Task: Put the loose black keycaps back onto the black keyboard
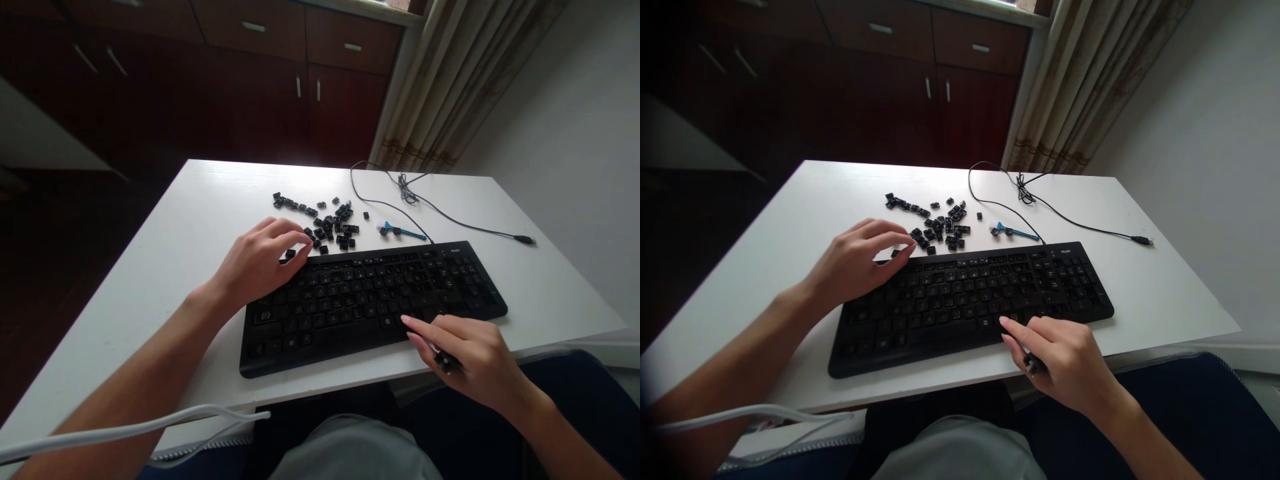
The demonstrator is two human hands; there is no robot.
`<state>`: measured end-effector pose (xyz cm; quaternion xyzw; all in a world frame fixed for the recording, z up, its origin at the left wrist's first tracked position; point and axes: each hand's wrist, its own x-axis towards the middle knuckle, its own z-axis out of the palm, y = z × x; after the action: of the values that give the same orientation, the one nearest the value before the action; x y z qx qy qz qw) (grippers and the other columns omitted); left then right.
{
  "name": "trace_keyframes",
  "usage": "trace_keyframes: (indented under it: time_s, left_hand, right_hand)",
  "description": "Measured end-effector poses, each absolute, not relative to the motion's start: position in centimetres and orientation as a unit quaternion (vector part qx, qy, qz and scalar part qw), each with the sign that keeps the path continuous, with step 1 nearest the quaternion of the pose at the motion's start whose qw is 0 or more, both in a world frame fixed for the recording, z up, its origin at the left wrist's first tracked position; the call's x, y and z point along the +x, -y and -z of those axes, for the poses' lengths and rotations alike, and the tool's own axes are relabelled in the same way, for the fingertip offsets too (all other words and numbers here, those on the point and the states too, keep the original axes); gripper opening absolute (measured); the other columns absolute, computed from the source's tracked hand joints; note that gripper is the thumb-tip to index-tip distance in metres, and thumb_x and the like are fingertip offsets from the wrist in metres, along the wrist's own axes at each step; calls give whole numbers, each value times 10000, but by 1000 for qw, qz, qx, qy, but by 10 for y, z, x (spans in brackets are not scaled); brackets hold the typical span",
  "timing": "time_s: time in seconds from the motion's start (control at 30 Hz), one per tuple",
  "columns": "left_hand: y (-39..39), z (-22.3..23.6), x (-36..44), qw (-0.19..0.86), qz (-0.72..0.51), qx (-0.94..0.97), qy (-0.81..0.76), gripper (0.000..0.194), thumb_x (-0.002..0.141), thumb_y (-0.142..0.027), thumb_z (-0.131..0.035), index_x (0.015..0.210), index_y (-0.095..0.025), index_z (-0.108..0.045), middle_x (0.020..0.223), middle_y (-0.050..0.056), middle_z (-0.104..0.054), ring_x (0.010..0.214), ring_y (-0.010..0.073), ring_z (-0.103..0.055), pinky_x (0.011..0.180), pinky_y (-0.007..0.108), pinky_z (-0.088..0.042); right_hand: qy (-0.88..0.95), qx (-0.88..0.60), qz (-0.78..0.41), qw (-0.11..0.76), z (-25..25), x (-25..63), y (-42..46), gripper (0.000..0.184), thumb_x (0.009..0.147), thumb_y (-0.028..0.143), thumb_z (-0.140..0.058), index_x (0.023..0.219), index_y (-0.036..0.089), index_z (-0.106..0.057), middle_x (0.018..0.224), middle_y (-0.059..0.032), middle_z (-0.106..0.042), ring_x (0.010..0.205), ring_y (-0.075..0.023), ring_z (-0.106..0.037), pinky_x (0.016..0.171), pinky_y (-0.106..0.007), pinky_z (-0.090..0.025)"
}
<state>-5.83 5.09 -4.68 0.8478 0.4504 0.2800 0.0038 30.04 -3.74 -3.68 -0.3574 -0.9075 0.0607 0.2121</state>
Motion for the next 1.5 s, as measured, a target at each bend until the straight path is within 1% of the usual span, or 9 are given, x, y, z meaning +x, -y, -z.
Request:
trace_keyframes:
  time_s: [0.17, 0.4, 0.53, 0.67, 0.83, 0.93, 1.13, 1.3, 1.5]
  left_hand:
    - [-52, 44, -64, -8, -312, 816, -487, 200, 954, -313, -566, 1000, -198, -723, 1042, 71, -707, 931, 210, -646, 756, 345, -562]
    - [-59, 40, -97, -31, -265, 769, -580, 315, 968, -421, -542, 1094, -180, -701, 1120, 98, -681, 933, 237, -661, 747, 387, -574]
    - [-63, 45, -111, 1, -236, 790, -565, 360, 966, -475, -543, 1115, -186, -698, 1126, 97, -678, 975, 242, -651, 776, 398, -573]
    - [-66, 51, -115, 26, -229, 806, -545, 382, 963, -490, -549, 1158, -190, -685, 1140, 102, -674, 1017, 242, -632, 804, 411, -574]
    - [-67, 55, -114, 42, -226, 821, -522, 361, 969, -484, -541, 1166, -222, -691, 1146, 102, -670, 1042, 247, -615, 803, 418, -574]
    - [-66, 55, -114, 37, -226, 825, -517, 338, 976, -473, -533, 1127, -225, -707, 1128, 98, -668, 1030, 243, -609, 790, 409, -571]
    - [-66, 54, -112, 31, -225, 826, -515, 326, 984, -469, -517, 1094, -229, -709, 1124, 85, -667, 1036, 244, -600, 784, 407, -567]
    - [-66, 53, -111, 26, -223, 828, -514, 332, 989, -470, -505, 1093, -225, -703, 1133, 89, -667, 1045, 248, -603, 772, 408, -572]
    - [-65, 52, -111, 20, -227, 824, -520, 322, 990, -462, -508, 1073, -222, -705, 1123, 85, -669, 1040, 244, -603, 779, 410, -574]
  right_hand:
    - [912, -347, -32, 216, 46, 300, 41, 527, 842, 77, -667, 1350, 192, -589, 654, 25, -586, 529, -128, -516, 549, -293, -423]
    - [907, -336, -63, 245, 37, 298, 28, 370, 848, 110, -686, 1204, 204, -651, 703, 1, -640, 552, -135, -570, 567, -300, -444]
    - [897, -357, -57, 254, 24, 287, 4, 350, 882, 182, -679, 1228, 221, -650, 754, -2, -665, 579, -126, -593, 588, -285, -462]
    - [893, -384, -58, 228, 15, 261, -35, 271, 953, 292, -603, 1212, 245, -665, 920, -24, -714, 686, -148, -653, 633, -286, -488]
    - [895, -414, -81, 147, 15, 218, -90, 297, 993, 377, -515, 1208, 261, -683, 1086, -42, -710, 798, -184, -678, 663, -293, -505]
    - [896, -420, -72, 127, 21, 194, -113, 322, 982, 405, -527, 1220, 251, -682, 1089, -58, -708, 836, -199, -677, 681, -295, -495]
    - [890, -438, -47, 116, 32, 173, -129, 378, 964, 495, -529, 1146, 221, -715, 1060, -80, -703, 810, -218, -661, 623, -316, -463]
    - [889, -444, -45, 104, 33, 168, -135, 376, 945, 500, -564, 1143, 224, -724, 1058, -94, -704, 849, -230, -666, 636, -313, -469]
    - [898, -422, -63, 108, 30, 171, -139, 340, 919, 489, -616, 1142, 257, -726, 1090, -66, -695, 858, -219, -670, 671, -316, -501]
